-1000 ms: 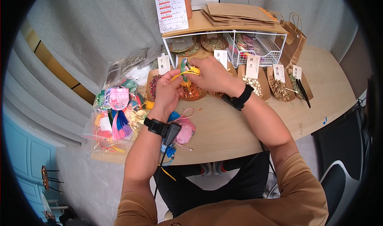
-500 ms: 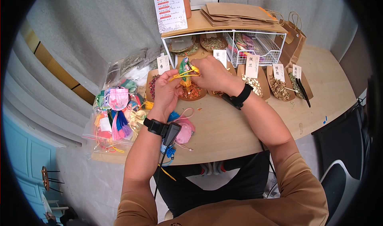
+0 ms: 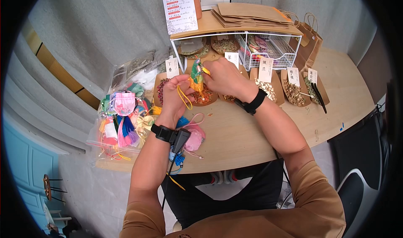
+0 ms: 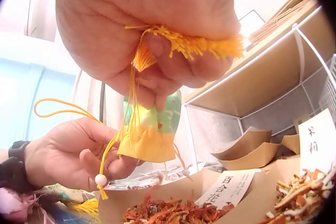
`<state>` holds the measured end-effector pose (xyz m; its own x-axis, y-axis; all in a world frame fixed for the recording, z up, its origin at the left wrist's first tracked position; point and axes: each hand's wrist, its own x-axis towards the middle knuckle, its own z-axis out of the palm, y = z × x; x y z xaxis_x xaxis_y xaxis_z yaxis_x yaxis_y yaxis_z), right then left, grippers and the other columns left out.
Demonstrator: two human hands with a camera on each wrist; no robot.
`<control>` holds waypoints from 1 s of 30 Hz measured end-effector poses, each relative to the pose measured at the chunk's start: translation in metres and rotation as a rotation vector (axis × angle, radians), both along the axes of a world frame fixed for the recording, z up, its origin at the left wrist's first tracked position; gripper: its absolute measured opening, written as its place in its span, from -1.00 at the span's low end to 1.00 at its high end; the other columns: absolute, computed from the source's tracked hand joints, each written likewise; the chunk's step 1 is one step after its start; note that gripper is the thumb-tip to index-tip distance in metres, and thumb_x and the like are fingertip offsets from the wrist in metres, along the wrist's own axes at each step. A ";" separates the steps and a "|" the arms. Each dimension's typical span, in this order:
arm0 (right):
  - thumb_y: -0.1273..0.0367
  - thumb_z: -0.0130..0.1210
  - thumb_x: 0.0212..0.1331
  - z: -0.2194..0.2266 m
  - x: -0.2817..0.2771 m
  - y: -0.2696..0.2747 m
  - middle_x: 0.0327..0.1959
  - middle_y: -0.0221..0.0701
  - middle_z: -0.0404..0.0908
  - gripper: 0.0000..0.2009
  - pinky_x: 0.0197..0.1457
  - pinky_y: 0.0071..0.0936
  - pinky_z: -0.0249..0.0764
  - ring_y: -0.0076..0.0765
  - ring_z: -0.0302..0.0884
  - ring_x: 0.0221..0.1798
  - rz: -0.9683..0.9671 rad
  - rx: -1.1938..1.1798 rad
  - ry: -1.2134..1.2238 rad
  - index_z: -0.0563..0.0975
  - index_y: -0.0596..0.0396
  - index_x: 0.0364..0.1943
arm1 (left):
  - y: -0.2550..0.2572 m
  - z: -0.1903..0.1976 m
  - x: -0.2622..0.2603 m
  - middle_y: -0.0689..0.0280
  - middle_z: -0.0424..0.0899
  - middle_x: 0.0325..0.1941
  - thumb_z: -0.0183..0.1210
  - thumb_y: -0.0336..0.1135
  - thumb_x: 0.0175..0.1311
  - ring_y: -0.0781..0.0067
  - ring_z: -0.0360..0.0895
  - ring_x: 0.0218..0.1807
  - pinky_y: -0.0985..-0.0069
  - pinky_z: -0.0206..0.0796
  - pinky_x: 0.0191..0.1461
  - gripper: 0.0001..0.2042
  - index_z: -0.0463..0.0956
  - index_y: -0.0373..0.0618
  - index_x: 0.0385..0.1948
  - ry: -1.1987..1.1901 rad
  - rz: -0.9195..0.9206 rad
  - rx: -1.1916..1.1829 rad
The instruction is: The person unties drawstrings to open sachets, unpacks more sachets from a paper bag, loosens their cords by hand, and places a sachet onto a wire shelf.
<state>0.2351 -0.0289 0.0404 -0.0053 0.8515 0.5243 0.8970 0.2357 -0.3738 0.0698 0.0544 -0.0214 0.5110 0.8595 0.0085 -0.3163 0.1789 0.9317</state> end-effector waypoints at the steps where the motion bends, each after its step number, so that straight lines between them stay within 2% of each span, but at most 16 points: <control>1: 0.48 0.05 -0.06 -0.001 0.000 0.000 -0.57 0.04 0.52 -0.88 -0.28 -0.04 0.44 0.22 0.50 -0.41 0.000 0.001 0.000 0.52 0.26 -0.45 | -0.001 0.000 0.000 0.28 0.65 -0.33 0.09 -0.43 0.30 0.53 0.64 -0.42 0.64 0.45 -0.58 -0.86 0.45 -0.16 -0.15 0.018 -0.031 -0.002; 8: 0.48 0.06 -0.05 -0.003 0.003 0.001 -0.59 0.01 0.52 -0.90 -0.31 -0.05 0.44 0.20 0.50 -0.45 0.009 0.023 -0.003 0.54 0.24 -0.44 | 0.000 0.000 0.001 0.25 0.64 -0.27 0.06 -0.39 0.33 0.52 0.64 -0.36 0.62 0.47 -0.57 -0.83 0.44 -0.17 -0.10 -0.049 -0.086 0.007; 13: 0.46 0.09 0.00 0.000 0.004 -0.001 -0.58 0.01 0.52 -0.90 -0.31 -0.05 0.43 0.20 0.49 -0.43 0.002 0.046 0.029 0.56 0.20 -0.41 | 0.000 0.002 0.002 0.31 0.60 -0.36 0.10 -0.37 0.30 0.53 0.60 -0.42 0.60 0.49 -0.55 -0.84 0.43 -0.15 -0.14 -0.044 0.019 0.021; 16: 0.43 0.10 0.03 0.002 0.003 -0.002 -0.58 0.01 0.52 -0.89 -0.31 -0.05 0.43 0.20 0.50 -0.42 0.013 0.035 0.052 0.57 0.19 -0.40 | 0.007 -0.008 0.001 0.34 0.58 -0.42 0.12 -0.40 0.27 0.53 0.59 -0.45 0.57 0.50 -0.54 -0.86 0.42 -0.13 -0.19 -0.058 0.005 0.068; 23: 0.41 0.10 0.06 0.005 0.001 -0.004 -0.55 0.03 0.53 -0.87 -0.27 -0.04 0.42 0.23 0.50 -0.38 -0.015 -0.008 0.081 0.56 0.21 -0.38 | 0.003 -0.003 0.001 0.34 0.58 -0.43 0.14 -0.44 0.23 0.50 0.60 -0.45 0.56 0.49 -0.54 -0.87 0.41 -0.12 -0.22 -0.030 0.040 0.061; 26: 0.41 0.09 0.07 0.003 0.001 -0.002 -0.53 0.04 0.53 -0.86 -0.27 -0.04 0.42 0.23 0.50 -0.37 -0.013 -0.004 0.088 0.56 0.22 -0.37 | -0.001 0.003 0.000 0.31 0.57 -0.36 0.12 -0.41 0.26 0.46 0.60 -0.43 0.57 0.47 -0.54 -0.87 0.40 -0.13 -0.21 -0.029 0.064 0.033; 30: 0.41 0.07 0.09 0.002 0.003 -0.001 -0.49 0.04 0.54 -0.85 -0.26 -0.04 0.40 0.24 0.50 -0.35 -0.003 0.017 0.111 0.54 0.22 -0.33 | -0.005 0.012 -0.002 0.26 0.53 -0.29 -0.02 -0.17 0.37 0.32 0.61 -0.34 0.50 0.48 -0.49 -0.77 0.40 -0.15 -0.20 -0.064 0.087 -0.036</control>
<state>0.2384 -0.0302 0.0429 0.0559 0.8423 0.5362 0.8508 0.2408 -0.4670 0.0681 0.0498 -0.0096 0.4338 0.9010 0.0067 -0.3904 0.1812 0.9026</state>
